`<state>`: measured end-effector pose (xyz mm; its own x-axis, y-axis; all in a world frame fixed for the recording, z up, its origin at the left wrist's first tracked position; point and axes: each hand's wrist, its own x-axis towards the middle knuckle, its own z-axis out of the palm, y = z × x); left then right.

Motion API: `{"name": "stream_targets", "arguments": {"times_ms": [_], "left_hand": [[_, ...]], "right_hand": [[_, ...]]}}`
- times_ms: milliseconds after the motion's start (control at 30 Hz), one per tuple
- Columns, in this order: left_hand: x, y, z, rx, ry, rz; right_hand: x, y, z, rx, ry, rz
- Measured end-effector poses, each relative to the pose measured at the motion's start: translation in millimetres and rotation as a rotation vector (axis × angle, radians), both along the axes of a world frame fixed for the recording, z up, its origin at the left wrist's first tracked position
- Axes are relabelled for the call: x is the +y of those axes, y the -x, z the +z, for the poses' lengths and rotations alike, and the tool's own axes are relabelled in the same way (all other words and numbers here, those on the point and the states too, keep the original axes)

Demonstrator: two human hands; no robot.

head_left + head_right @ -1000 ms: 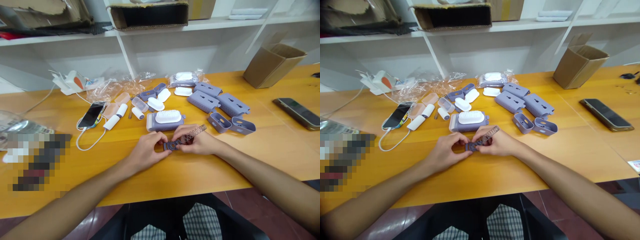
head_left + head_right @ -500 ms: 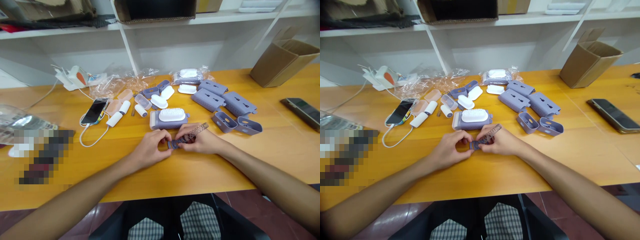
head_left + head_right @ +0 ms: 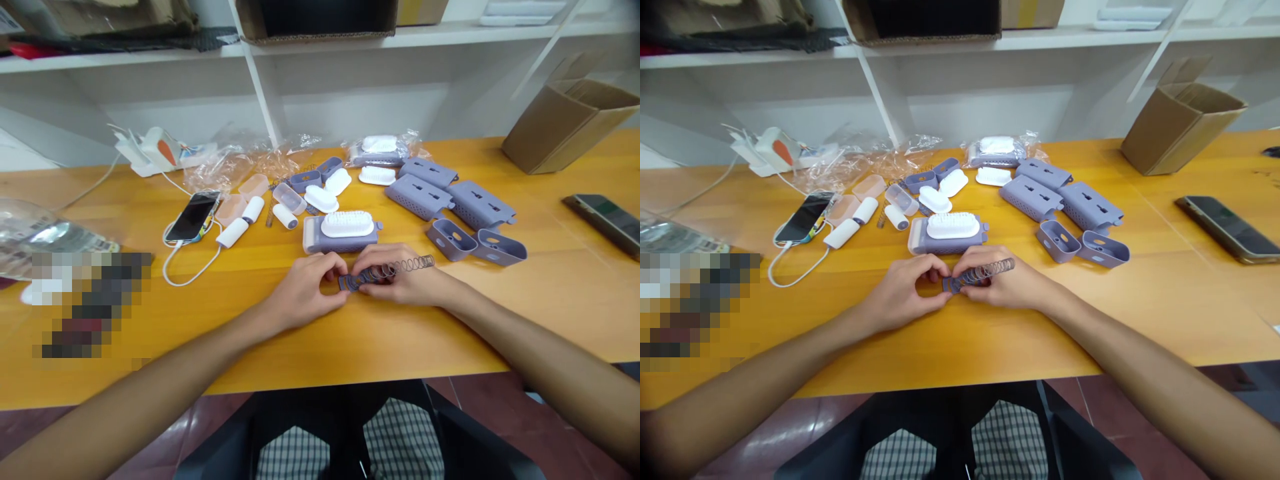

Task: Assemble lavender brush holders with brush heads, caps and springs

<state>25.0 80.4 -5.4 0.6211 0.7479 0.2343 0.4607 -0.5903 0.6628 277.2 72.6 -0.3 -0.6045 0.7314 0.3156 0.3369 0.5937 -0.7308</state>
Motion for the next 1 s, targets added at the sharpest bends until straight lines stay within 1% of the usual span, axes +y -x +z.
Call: {"name": "stream_targets", "arguments": {"times_ms": [167, 367, 533, 667, 833, 933, 1000], "left_hand": [[-0.4, -1.3, 0.5, -0.001, 0.001, 0.002], [-1.3, -2.6, 2.5, -0.003, 0.005, -0.009], [-0.9, -2.8, 1.4, -0.014, -0.004, -0.010], [-1.0, -2.8, 1.2, -0.019, -0.007, -0.016], [-0.8, -2.9, 1.5, -0.020, -0.015, -0.019], [-0.6, -2.9, 1.5, -0.020, -0.023, -0.031], [-0.6, -2.8, 1.5, -0.024, -0.021, -0.032]], "right_hand": [[-1.5, -2.5, -0.9, 0.041, -0.037, -0.006], [-3.4, -2.5, 1.5, -0.038, -0.074, 0.003], [-3.4, -2.6, 0.7, -0.040, -0.106, 0.010], [-3.4, -1.8, -0.9, -0.043, -0.083, -0.006], [-4.0, -0.2, -3.3, -0.121, 0.028, -0.106], [-4.1, 0.4, -4.7, -0.131, 0.032, -0.145], [-4.2, 0.5, -5.2, -0.126, 0.015, -0.143]]}}
